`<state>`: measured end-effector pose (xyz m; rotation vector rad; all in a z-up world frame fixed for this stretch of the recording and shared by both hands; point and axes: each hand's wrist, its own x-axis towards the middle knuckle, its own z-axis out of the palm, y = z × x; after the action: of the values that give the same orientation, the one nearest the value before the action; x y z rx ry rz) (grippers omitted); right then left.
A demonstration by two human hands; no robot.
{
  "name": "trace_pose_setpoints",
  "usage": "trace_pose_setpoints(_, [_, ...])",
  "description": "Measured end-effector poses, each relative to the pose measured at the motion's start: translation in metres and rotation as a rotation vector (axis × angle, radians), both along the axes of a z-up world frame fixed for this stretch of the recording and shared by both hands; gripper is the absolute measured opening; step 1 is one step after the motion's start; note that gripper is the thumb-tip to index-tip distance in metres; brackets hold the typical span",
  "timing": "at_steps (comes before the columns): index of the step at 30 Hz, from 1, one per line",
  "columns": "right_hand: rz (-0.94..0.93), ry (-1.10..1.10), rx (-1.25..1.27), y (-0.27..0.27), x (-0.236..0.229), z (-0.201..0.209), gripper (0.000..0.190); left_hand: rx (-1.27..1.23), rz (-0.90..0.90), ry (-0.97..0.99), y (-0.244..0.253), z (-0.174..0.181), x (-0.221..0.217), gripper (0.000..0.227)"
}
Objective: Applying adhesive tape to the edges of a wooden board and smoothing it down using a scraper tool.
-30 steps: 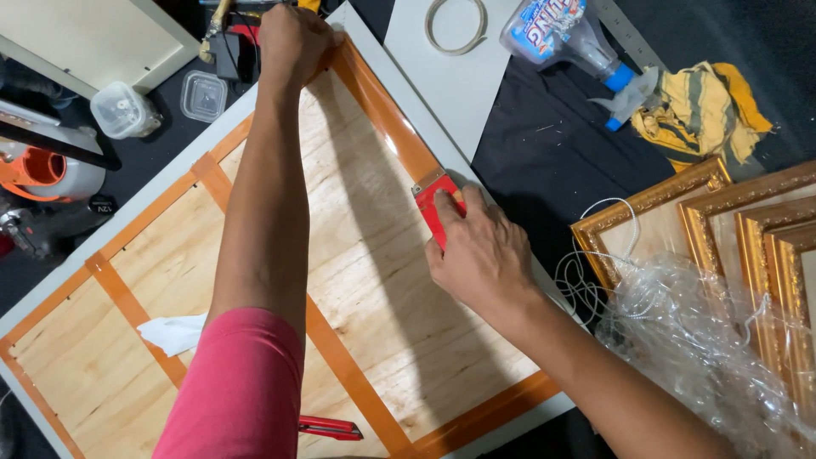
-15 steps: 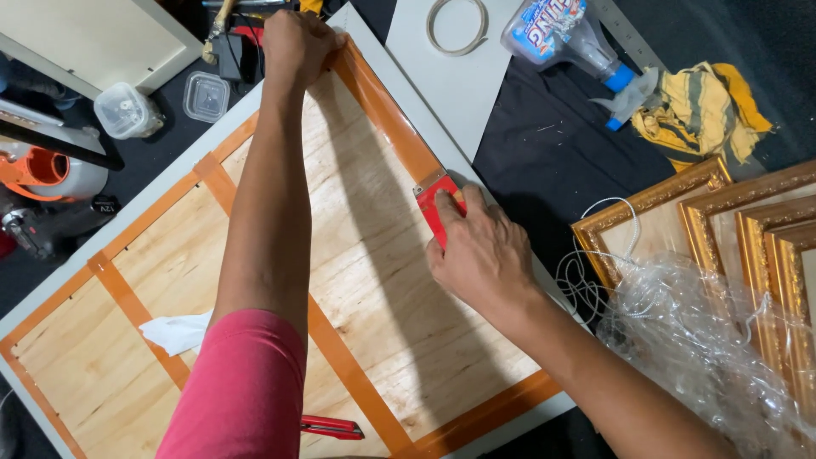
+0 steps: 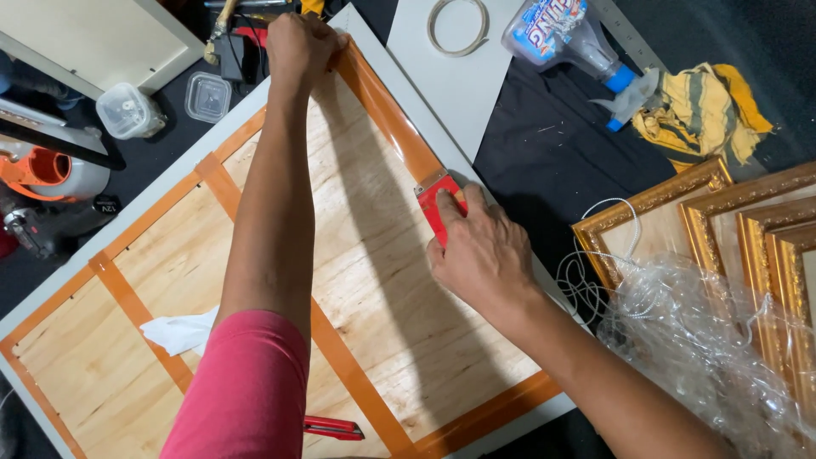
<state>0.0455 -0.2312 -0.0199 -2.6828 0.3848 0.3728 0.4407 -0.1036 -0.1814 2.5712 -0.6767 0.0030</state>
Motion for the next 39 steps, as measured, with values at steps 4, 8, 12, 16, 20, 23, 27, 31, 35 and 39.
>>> trace_pose_setpoints(4, [0.009, -0.008, -0.023, 0.002, 0.000, -0.001, 0.062, -0.038, -0.026, -0.042, 0.003, -0.006, 0.000, 0.018])
trace_pose_setpoints(8, [0.004, -0.058, -0.047, 0.002, -0.002, -0.010, 0.060, 0.017, 0.090, -0.045, 0.000, 0.019, -0.017, 0.078])
trace_pose_setpoints(12, [0.009, -0.058, -0.055, 0.000, -0.003, -0.010, 0.057, 0.046, 0.094, 0.038, 0.012, 0.012, -0.020, 0.057])
trace_pose_setpoints(16, [0.020, -0.094, -0.056, -0.004, -0.003, -0.007, 0.059, -0.246, 0.041, 0.083, 0.018, -0.003, -0.009, 0.029])
trace_pose_setpoints(20, [0.032, -0.122, -0.065, -0.005, -0.003, -0.005, 0.058, -0.069, 0.182, 0.109, 0.004, 0.035, -0.034, 0.061])
trace_pose_setpoints(23, [0.034, -0.091, -0.067, -0.003, -0.003, -0.008, 0.060, 0.132, 0.244, 0.010, -0.002, 0.017, -0.032, 0.081])
trace_pose_setpoints(27, [0.034, -0.070, -0.070, -0.001, -0.002, -0.006, 0.059, 0.015, 0.246, -0.083, -0.001, 0.012, -0.035, 0.072])
trace_pose_setpoints(31, [0.032, 0.063, -0.067, 0.000, 0.000, -0.004, 0.062, -0.259, 0.074, -0.122, 0.015, 0.017, -0.041, 0.030])
trace_pose_setpoints(35, [0.046, 0.051, -0.092, 0.001, -0.001, -0.002, 0.061, -0.105, -0.578, -0.252, 0.044, 0.037, -0.057, 0.052])
trace_pose_setpoints(39, [0.043, 0.105, -0.085, -0.001, 0.002, -0.002, 0.064, 0.159, -0.632, -0.161, 0.041, 0.039, -0.061, 0.073])
